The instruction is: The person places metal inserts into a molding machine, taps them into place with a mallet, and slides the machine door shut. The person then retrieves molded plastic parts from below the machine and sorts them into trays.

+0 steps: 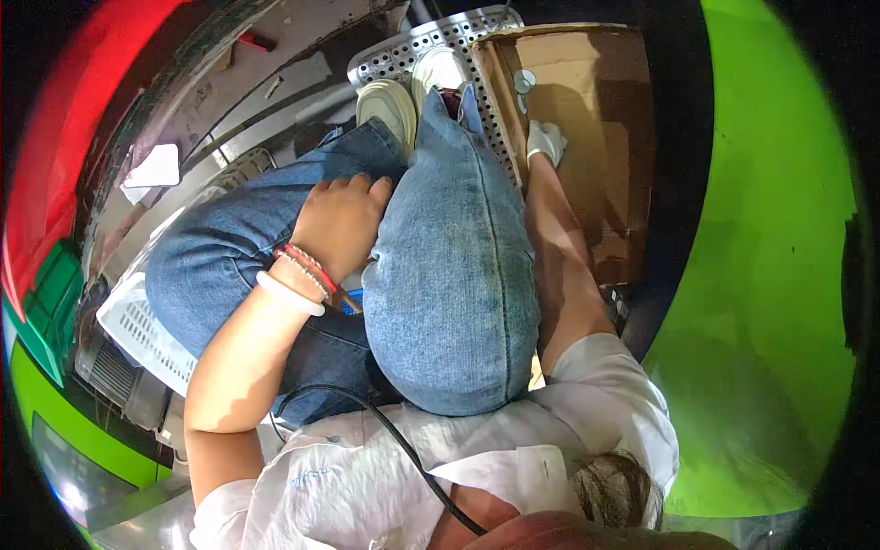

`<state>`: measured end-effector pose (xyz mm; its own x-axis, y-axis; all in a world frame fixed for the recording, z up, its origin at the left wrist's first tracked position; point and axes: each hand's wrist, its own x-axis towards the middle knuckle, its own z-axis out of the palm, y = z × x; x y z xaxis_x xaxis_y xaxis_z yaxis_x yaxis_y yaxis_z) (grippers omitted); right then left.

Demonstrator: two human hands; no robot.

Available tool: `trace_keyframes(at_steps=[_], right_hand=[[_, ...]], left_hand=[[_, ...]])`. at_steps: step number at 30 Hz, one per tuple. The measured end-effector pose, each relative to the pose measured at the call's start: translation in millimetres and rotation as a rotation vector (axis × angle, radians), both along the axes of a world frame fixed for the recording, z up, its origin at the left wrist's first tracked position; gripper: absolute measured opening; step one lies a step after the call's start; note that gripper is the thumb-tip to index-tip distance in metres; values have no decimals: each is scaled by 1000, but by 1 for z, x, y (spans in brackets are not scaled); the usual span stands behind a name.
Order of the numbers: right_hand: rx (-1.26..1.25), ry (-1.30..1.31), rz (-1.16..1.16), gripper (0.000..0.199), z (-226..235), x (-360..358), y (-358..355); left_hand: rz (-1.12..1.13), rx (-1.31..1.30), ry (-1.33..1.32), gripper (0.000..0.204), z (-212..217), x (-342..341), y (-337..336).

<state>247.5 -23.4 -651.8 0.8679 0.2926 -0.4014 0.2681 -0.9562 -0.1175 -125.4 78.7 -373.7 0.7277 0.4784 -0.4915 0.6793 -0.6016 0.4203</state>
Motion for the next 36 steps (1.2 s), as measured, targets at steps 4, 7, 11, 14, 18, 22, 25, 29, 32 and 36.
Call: trace_keyframes(at_steps=[4,7,11,14,18,22,25,29,32,36], right_hand=[[83,32,74,44,4,1,-9],[50,82,64,44,20,-11,3],[-8,31,122,45,20,-7,10],[-23,32,124,47,14,-9,12],[-131,48,61,47,10,-4,12],[-83,176,245,52,-12,32,-11],[-92,309,249,52,3,18,-5],[-40,155,234,48,12,6,-6],[-59,181,227,47,23,-4,-1],[-92,142,270,49,20,-4,4]], left_hand=[[16,1,-25,33,-3,-2,-3],[24,-9,-8,31,-3,-6,-5],[18,-17,-12,28,-3,-3,-4],[-7,-10,-11,28,-2,-1,-3],[6,0,6,28,-4,-4,-5],[-10,-4,-8,28,0,1,-1],[10,-25,21,27,2,-2,-2],[9,5,-3,26,0,-1,-3],[3,-19,13,24,-2,-2,-3],[9,-22,14,23,3,0,-2]])
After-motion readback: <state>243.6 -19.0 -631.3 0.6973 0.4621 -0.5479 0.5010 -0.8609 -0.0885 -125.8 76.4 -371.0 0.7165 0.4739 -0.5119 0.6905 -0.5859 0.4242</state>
